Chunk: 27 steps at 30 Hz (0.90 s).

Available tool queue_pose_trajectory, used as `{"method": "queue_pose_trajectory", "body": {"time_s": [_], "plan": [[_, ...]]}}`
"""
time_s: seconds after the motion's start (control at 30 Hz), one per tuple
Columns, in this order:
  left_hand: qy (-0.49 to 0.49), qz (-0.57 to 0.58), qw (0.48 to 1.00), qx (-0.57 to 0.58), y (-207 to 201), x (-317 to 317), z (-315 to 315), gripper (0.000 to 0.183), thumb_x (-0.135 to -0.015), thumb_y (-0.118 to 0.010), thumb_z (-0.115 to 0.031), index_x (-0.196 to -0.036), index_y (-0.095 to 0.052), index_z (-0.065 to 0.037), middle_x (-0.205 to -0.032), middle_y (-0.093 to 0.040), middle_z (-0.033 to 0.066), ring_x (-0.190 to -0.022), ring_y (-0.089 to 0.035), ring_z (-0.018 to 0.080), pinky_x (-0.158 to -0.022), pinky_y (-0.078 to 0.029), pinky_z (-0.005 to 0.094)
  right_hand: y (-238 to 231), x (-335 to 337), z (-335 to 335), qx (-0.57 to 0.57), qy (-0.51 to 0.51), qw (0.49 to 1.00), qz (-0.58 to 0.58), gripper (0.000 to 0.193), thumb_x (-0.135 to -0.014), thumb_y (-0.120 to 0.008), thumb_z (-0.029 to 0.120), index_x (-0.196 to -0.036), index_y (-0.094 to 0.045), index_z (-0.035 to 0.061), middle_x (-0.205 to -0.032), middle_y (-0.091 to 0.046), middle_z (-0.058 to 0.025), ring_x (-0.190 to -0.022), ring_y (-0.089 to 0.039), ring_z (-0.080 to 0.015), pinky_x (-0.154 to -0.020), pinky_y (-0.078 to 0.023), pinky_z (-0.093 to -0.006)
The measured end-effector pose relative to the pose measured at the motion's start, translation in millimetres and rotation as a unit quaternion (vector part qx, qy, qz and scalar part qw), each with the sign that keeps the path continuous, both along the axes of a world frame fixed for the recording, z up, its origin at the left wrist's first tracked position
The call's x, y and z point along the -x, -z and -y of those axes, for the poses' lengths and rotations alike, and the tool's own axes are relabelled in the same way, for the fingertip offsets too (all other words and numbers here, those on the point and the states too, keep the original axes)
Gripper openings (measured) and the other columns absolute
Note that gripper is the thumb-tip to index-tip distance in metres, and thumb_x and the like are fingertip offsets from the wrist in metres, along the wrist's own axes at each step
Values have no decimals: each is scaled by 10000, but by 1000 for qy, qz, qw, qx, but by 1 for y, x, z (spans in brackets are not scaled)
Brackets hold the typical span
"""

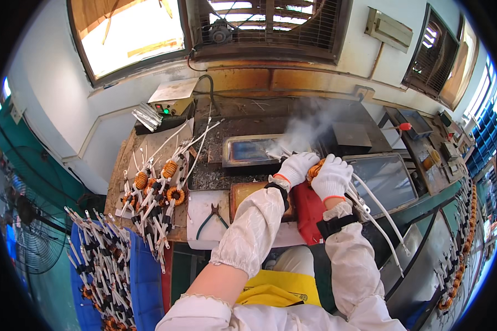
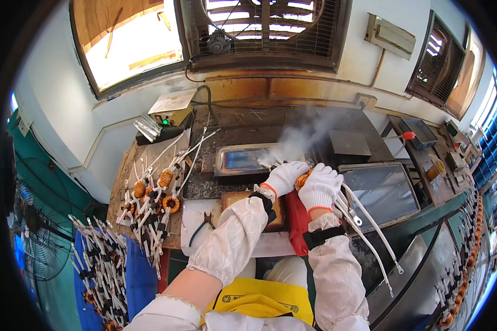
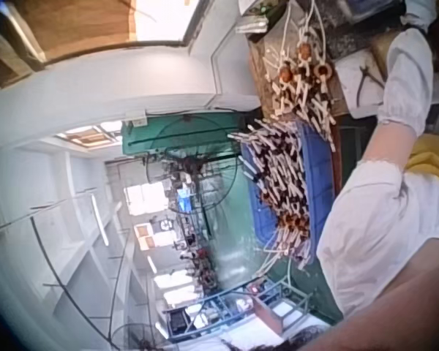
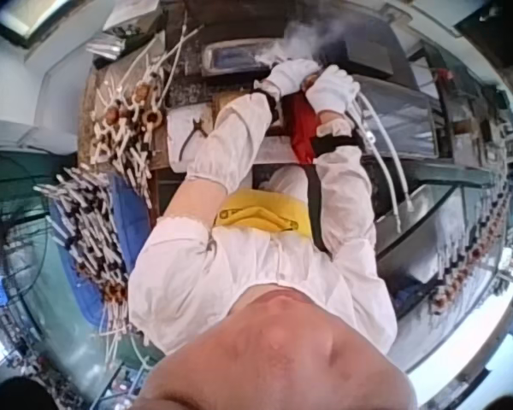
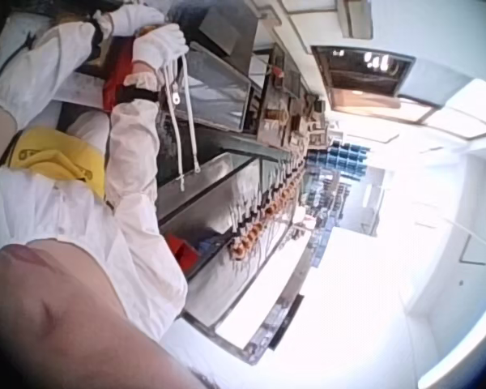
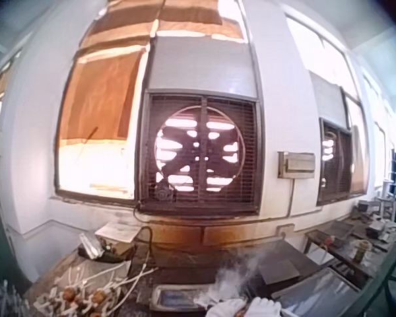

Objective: The person picks up a coil assembly, dips its wire ends into a flux container, and then submerges them into a molten solder bath. After soldering, the person places the assembly onto a metal rack and repeats the process with another assembly.

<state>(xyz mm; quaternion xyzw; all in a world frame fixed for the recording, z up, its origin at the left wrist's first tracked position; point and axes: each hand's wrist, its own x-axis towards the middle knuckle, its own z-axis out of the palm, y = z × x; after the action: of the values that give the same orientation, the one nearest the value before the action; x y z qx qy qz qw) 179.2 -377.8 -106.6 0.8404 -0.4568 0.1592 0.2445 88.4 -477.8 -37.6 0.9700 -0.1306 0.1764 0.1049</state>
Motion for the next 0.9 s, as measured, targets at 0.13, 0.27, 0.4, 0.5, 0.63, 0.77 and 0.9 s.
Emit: {"method": "queue_pose_trajectory", "body": {"time_s": [0.13, 0.27, 0.4, 0.5, 0.63, 0.77, 0.9], "plan": [[4, 1, 1000, 4, 1, -1, 0, 365, -757, -564, -60, -1120, -533, -77, -1110, -585, 126, -1083, -553, 304, -923, -451, 367, -1, 1, -1, 0, 2, 1000, -1, 330, -758, -614, 262, -993, -534, 45, -955, -606, -124, -905, -581, -264, -841, -380, -388], [-5, 43, 999, 20, 1, 1, 0, 309, -740, -577, -66, -1045, -543, -100, -1047, -587, 95, -1036, -577, 267, -872, -478, 340, 1, 1, 0, 0, 3, 1000, 4, 325, -758, -613, 259, -991, -535, 46, -954, -606, -122, -904, -582, -261, -834, -380, -385], [-8, 42, 999, 15, 0, 2, -1, 312, -742, -577, -67, -1050, -542, -99, -1053, -588, 97, -1041, -578, 268, -876, -478, 341, -1, 2, -1, -3, 1, 1000, 2, 323, -760, -612, 259, -993, -536, 49, -953, -606, -122, -904, -582, -261, -835, -379, -385], [1, -4, 1000, -7, -1, 1, -1, 365, -758, -559, -64, -1122, -528, -77, -1117, -580, 126, -1076, -557, 300, -917, -454, 366, -1, 1, -1, -4, 3, 1000, -1, 321, -762, -611, 259, -994, -537, 50, -952, -608, -121, -905, -582, -261, -836, -378, -385], [0, 2, 1000, 3, 3, -1, -1, 375, -761, -561, -65, -1134, -525, -78, -1127, -580, 125, -1086, -554, 300, -924, -454, 365, 0, 0, -1, -1, 1, 1000, 4, 329, -759, -616, 266, -996, -537, 50, -956, -608, -119, -907, -581, -261, -837, -377, -385], [0, -3, 1000, -2, 3, -1, -1, 373, -768, -560, -64, -1139, -523, -78, -1134, -579, 129, -1090, -553, 304, -931, -451, 365, -1, 0, -1, 1, 1, 1000, 1, 334, -759, -617, 269, -997, -537, 49, -954, -608, -119, -905, -581, -260, -835, -377, -383], [0, -25, 1000, -12, -1, 0, -1, 364, -773, -555, -57, -1136, -523, -77, -1137, -577, 135, -1093, -551, 306, -936, -447, 365, -1, 0, -1, 2, 2, 1000, 0, 330, -760, -615, 267, -995, -538, 50, -949, -608, -120, -899, -582, -259, -829, -377, -383]]}}
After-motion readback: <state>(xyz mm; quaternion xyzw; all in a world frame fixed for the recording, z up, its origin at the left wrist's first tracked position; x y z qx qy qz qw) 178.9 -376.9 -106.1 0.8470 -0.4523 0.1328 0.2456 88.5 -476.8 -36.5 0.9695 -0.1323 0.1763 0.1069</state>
